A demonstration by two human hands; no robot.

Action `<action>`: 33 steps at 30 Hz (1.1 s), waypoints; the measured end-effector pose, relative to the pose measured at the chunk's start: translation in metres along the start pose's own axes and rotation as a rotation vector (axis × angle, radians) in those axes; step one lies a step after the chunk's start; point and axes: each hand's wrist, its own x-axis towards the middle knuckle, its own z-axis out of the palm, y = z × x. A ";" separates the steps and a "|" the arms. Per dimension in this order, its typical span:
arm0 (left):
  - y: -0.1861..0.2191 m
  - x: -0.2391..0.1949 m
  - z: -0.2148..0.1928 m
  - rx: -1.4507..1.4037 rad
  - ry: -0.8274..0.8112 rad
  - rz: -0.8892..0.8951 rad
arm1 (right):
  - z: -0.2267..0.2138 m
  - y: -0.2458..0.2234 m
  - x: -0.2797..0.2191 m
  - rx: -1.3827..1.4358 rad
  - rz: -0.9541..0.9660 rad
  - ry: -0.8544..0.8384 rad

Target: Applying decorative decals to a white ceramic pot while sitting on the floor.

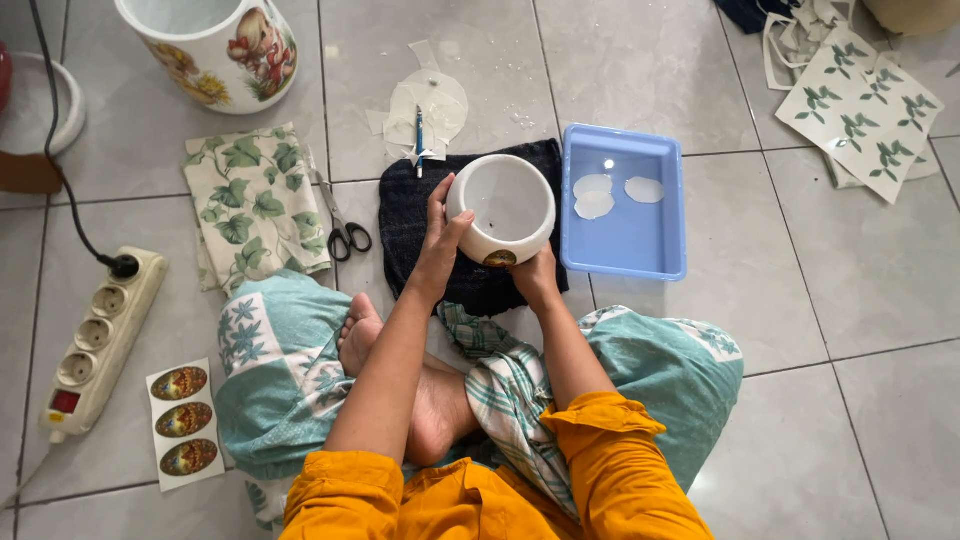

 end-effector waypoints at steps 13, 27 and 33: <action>-0.006 -0.012 0.010 0.088 0.110 -0.053 | -0.008 0.004 -0.010 0.013 0.131 -0.043; -0.118 -0.016 -0.043 0.245 0.397 -0.457 | -0.012 0.041 -0.023 0.358 0.294 0.107; -0.134 -0.019 -0.047 0.443 0.356 -0.419 | -0.025 0.021 -0.040 0.340 0.293 0.116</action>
